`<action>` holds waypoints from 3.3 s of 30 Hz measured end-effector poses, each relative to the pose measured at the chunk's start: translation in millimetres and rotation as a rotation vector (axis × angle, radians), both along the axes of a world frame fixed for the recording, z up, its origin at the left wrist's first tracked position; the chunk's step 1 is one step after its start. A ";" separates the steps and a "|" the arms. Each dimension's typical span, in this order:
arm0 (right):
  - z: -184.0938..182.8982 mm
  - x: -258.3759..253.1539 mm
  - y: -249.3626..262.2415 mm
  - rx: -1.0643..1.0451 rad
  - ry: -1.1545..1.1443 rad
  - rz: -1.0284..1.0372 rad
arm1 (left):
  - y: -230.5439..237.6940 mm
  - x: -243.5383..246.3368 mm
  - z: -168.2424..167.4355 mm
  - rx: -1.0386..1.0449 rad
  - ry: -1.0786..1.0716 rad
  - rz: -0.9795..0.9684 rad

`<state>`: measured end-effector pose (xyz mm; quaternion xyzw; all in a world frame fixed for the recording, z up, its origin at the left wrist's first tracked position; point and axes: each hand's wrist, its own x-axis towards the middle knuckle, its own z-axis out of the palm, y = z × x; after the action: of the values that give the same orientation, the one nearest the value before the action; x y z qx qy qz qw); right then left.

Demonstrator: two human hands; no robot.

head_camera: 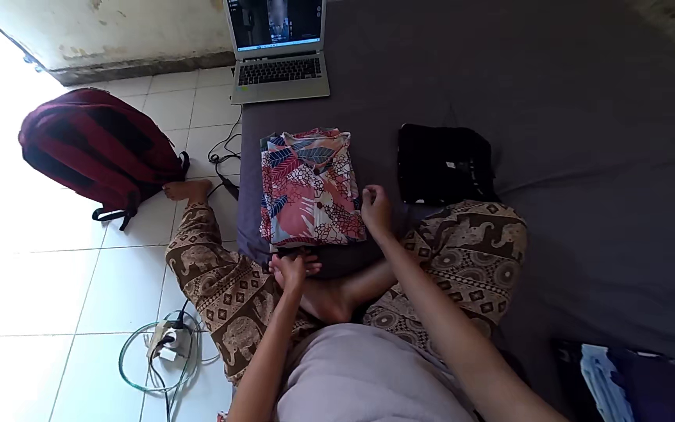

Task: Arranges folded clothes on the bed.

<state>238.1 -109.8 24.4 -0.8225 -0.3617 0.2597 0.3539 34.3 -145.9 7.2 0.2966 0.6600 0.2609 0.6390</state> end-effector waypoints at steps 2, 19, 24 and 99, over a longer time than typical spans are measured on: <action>12.7 -15.3 -4.7 0.156 -0.149 0.088 | -15.3 -2.4 4.4 0.239 0.316 -0.132; -5.4 -51.9 108.5 -0.095 -0.373 0.643 | 62.9 39.5 0.3 0.733 0.948 -0.634; 6.4 -34.4 105.7 -0.015 -0.141 0.704 | 62.6 38.5 0.9 0.799 0.869 -0.598; 22.3 -2.0 25.6 0.098 0.520 0.068 | 135.1 -44.6 38.5 0.377 -0.168 -0.393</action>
<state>236.1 -84.1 46.8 -0.6972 -0.2982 0.4562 0.4656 -10.3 -10.8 45.7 0.5098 0.4746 0.2737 0.6633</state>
